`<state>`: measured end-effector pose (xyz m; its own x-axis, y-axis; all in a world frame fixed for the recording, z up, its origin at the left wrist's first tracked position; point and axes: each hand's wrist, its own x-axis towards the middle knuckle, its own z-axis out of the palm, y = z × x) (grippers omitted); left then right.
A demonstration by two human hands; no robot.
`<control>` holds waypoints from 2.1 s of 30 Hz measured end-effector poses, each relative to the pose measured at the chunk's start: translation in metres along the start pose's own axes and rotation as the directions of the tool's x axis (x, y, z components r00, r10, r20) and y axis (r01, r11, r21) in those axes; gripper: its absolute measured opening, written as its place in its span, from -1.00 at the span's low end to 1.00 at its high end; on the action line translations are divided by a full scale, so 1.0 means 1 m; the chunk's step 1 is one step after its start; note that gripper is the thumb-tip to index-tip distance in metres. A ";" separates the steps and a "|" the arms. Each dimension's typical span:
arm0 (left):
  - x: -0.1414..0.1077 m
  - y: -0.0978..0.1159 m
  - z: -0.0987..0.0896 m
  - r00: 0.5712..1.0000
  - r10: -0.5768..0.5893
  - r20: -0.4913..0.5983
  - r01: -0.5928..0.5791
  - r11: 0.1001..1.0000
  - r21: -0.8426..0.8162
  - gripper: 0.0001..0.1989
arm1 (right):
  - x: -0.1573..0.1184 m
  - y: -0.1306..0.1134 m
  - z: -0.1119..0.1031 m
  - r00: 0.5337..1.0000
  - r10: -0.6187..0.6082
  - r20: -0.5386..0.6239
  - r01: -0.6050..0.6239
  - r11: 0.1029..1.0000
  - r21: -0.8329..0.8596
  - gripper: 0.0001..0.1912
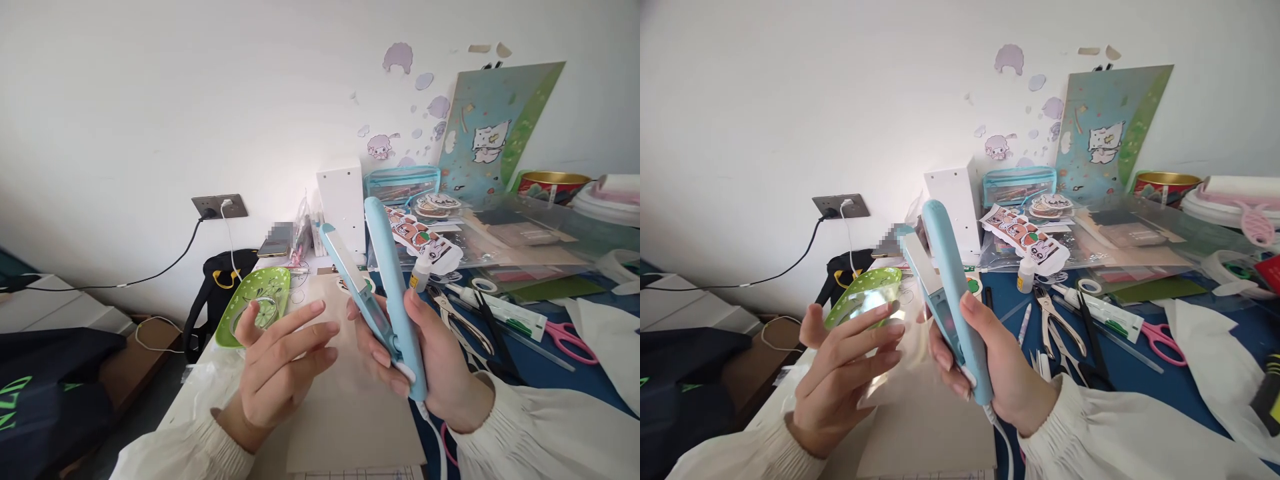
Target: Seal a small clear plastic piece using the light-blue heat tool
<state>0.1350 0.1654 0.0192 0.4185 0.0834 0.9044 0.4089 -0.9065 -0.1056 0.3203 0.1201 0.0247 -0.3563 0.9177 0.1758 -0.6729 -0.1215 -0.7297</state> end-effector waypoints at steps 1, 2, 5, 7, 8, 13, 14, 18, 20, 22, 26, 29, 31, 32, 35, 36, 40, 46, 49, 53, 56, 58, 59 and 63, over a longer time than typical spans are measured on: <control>0.001 0.001 -0.001 1.000 -0.002 0.015 0.002 1.000 -0.004 -0.76 | -0.001 0.000 0.001 1.000 0.001 0.028 -0.001 1.000 0.019 -0.45; 0.001 0.002 -0.002 1.000 0.001 0.025 -0.001 1.000 -0.004 -0.76 | -0.001 -0.001 0.001 0.999 0.003 0.047 -0.004 0.999 0.034 -0.44; -0.001 0.005 -0.007 0.998 0.026 0.052 -0.027 0.999 0.018 -0.76 | -0.001 -0.001 0.002 0.997 0.008 0.077 -0.013 0.998 0.064 -0.43; -0.003 0.004 -0.011 0.996 0.003 0.091 -0.006 0.999 0.041 -0.79 | -0.001 -0.002 0.002 0.996 0.016 0.084 -0.023 0.997 0.077 -0.44; -0.004 0.004 -0.012 0.994 -0.002 0.110 -0.004 0.999 0.049 -0.80 | 0.000 -0.002 0.002 0.996 0.019 0.088 -0.027 0.996 0.084 -0.46; 0.005 0.001 -0.012 0.980 0.191 0.058 -0.195 0.978 0.075 -0.78 | -0.001 -0.002 0.001 0.993 0.033 0.110 -0.040 0.997 0.071 -0.40; 0.007 0.002 -0.011 0.973 0.227 0.031 -0.229 0.970 0.086 -0.76 | -0.001 -0.001 0.001 0.994 0.034 0.106 -0.040 0.998 0.055 -0.38; 0.011 0.005 -0.009 0.982 0.186 -0.035 -0.179 0.974 0.138 -0.74 | 0.003 -0.001 -0.002 0.999 -0.008 -0.053 0.005 0.999 -0.044 -0.46; 0.010 0.007 -0.009 0.988 0.144 -0.045 -0.136 0.978 0.156 -0.76 | 0.007 0.000 -0.004 0.984 -0.030 -0.174 0.016 0.996 -0.083 -0.49; 0.009 0.007 -0.009 0.988 0.141 -0.057 -0.130 0.979 0.157 -0.77 | 0.009 -0.001 -0.006 0.965 -0.023 -0.262 -0.005 0.995 -0.105 -0.50; 0.008 0.005 -0.009 0.988 0.138 -0.073 -0.126 0.980 0.152 -0.77 | 0.011 -0.001 -0.009 0.939 -0.015 -0.343 -0.064 0.974 -0.216 -0.51; 0.007 0.002 -0.009 0.988 0.141 -0.062 -0.130 0.981 0.146 -0.77 | 0.011 0.001 -0.011 0.918 0.014 -0.397 -0.164 0.924 -0.346 -0.50; 0.006 0.001 -0.009 0.986 0.150 -0.066 -0.139 0.980 0.144 -0.76 | 0.012 0.002 -0.013 0.899 0.033 -0.436 -0.258 0.846 -0.467 -0.51; 0.006 0.000 -0.008 0.985 0.155 -0.076 -0.143 0.979 0.144 -0.75 | 0.012 0.003 -0.012 0.896 0.019 -0.444 -0.293 0.776 -0.559 -0.53; 0.006 -0.002 -0.006 0.986 0.133 -0.097 -0.118 0.982 0.148 -0.73 | 0.011 0.006 -0.008 0.911 -0.110 -0.397 -0.321 0.416 -0.851 -0.72; 0.006 -0.003 -0.005 0.989 0.104 -0.103 -0.088 0.985 0.152 -0.72 | 0.011 0.008 -0.005 0.916 -0.151 -0.372 -0.322 0.276 -0.906 -0.78; 0.008 -0.004 -0.002 0.988 -0.048 -0.145 0.072 0.983 0.166 -0.75 | 0.007 0.014 0.003 0.922 -0.189 -0.339 -0.364 -0.120 -0.924 -0.77; 0.001 -0.013 0.006 0.962 -0.162 -0.222 0.186 0.978 0.090 -0.84 | 0.000 0.015 0.003 0.937 -0.139 -0.320 -0.348 -0.294 -0.890 -0.69; 0.000 -0.013 0.010 0.955 -0.172 -0.240 0.195 0.978 0.075 -0.80 | -0.003 -0.002 0.002 0.963 -0.112 -0.246 -0.265 -0.220 -0.939 -0.75; 0.005 -0.003 0.008 0.981 -0.128 -0.147 0.134 0.990 0.032 -0.82 | -0.017 -0.029 0.003 0.957 -0.189 -0.219 -0.216 0.039 -0.976 -0.66; 0.005 0.005 0.004 0.996 -0.056 -0.072 0.056 0.998 0.001 -0.83 | -0.036 -0.028 0.007 0.952 -0.053 -0.302 -0.237 0.497 -0.834 -0.72; 0.003 0.007 0.004 0.999 -0.004 -0.052 0.004 1.000 -0.009 -0.80 | -0.045 -0.016 0.012 0.957 0.065 -0.283 -0.230 0.766 -0.601 -0.67; 0.002 0.007 0.005 0.998 0.017 -0.063 -0.017 1.000 -0.007 -0.78 | -0.047 -0.009 0.017 0.959 0.101 -0.265 -0.227 0.834 -0.502 -0.62; -0.003 0.006 0.012 0.994 0.026 -0.109 -0.018 0.997 0.075 -0.75 | -0.041 0.010 0.037 0.917 0.001 -0.399 -0.164 0.912 -0.375 -0.68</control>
<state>0.1463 0.1652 0.0110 0.3379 0.0144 0.9411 0.4608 -0.8744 -0.1520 0.3043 0.0671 0.0341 -0.0687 0.9923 -0.1029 -0.3121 -0.1194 -0.9425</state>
